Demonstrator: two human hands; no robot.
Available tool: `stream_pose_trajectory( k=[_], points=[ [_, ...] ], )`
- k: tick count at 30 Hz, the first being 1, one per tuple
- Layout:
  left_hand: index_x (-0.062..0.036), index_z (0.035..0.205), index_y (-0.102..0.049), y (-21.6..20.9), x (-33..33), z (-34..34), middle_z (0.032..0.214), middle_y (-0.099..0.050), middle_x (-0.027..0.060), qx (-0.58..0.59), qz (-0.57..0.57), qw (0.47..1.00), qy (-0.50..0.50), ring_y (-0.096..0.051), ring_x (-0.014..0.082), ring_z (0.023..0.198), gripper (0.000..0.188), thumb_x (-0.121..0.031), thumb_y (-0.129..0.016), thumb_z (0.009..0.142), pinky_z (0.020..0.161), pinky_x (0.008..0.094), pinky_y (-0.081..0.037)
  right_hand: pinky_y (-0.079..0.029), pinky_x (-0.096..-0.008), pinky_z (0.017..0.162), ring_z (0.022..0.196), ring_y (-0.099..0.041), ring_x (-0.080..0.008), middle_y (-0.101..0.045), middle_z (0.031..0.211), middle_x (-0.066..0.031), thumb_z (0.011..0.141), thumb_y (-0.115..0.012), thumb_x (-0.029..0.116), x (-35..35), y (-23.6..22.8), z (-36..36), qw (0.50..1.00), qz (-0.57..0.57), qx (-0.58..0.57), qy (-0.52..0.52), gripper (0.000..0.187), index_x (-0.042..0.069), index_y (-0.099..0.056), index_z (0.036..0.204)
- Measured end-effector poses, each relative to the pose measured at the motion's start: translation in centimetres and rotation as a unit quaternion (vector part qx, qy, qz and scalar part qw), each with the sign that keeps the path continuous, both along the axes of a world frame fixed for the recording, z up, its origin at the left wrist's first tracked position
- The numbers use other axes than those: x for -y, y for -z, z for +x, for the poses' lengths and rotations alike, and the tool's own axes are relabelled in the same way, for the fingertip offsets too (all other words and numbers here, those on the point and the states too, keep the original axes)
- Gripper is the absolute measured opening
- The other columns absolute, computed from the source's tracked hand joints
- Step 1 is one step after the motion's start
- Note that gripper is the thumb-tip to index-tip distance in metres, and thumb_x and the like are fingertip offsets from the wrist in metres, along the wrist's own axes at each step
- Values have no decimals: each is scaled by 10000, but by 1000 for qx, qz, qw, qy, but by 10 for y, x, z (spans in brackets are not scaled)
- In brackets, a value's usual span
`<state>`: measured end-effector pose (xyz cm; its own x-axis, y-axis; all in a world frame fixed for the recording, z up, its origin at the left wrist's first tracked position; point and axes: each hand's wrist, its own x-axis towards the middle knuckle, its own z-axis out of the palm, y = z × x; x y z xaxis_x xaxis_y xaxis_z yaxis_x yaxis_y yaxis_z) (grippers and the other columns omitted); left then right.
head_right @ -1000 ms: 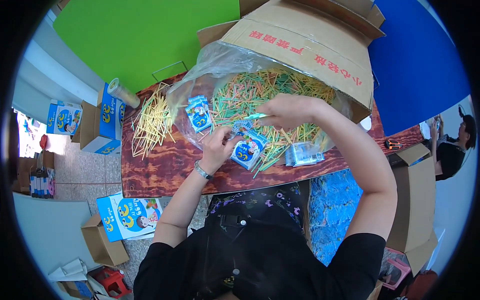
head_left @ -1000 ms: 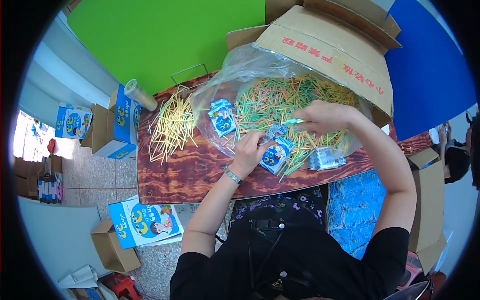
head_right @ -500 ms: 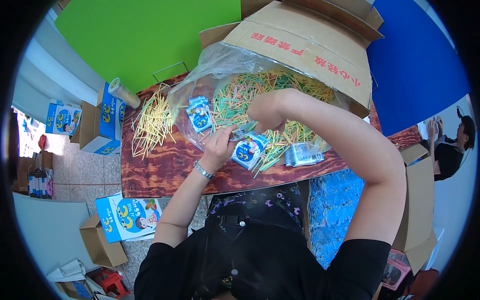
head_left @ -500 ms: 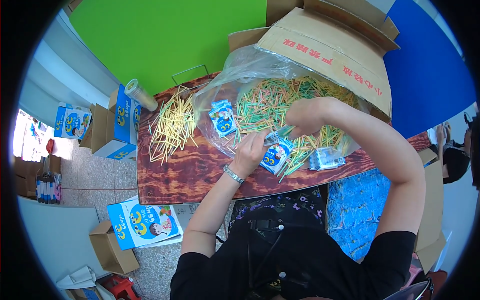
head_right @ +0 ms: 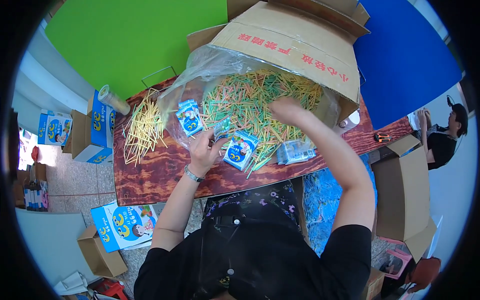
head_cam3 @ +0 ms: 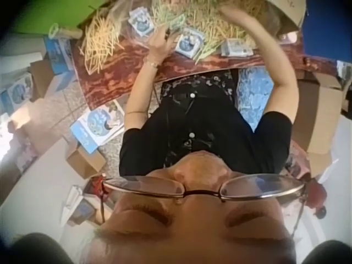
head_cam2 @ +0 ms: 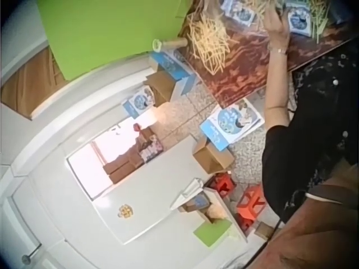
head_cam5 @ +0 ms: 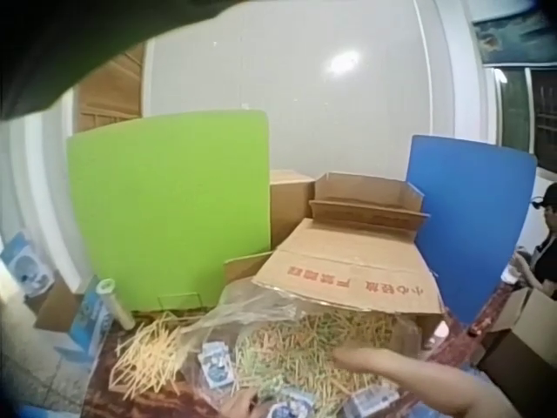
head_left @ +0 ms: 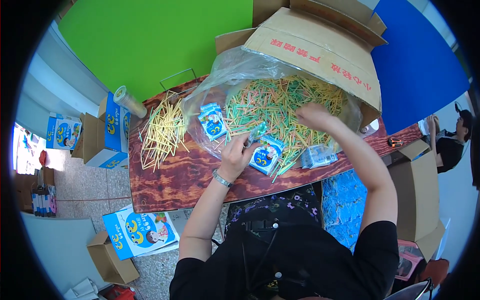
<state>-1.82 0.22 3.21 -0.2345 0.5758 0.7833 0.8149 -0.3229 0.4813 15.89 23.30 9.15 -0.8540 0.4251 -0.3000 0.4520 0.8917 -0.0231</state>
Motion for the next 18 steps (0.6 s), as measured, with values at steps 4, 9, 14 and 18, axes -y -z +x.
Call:
stream_pose_trajectory(
  k=[4,9,14,18],
  points=[
    [-1,1031,-621,0,2,1,690,-581,78,-7,1,1000,-3,-560,190,576,387,-103,-828,721,500,299,-422,-520,-473,837,1017,-622,-341,-643,1061,-160,848,-584,177,4,33,5,993,55,-39,99,186,76,-661,983],
    [-5,1051,-603,5,1,2,725,-595,95,-19,-32,999,9,-593,220,614,393,-126,-811,741,527,321,-464,-515,-494,839,1042,-611,-331,-624,1094,-128,876,-549,231,-4,40,11,992,75,-30,96,213,102,-643,1017],
    [-6,1057,-612,7,4,-1,742,-604,100,-21,-38,999,4,-604,226,625,388,-126,-806,742,534,324,-474,-524,-438,781,996,-610,-303,-617,1012,-108,894,-540,165,12,-26,14,992,35,-100,66,149,113,-648,982],
    [-6,1040,-625,11,-1,2,737,-607,95,-18,-45,999,13,-603,218,617,391,-131,-817,723,533,315,-472,-517,-392,743,961,-586,-294,-572,987,-96,872,-554,99,54,-68,9,947,-59,-304,-82,163,131,-637,1008]
  ],
)
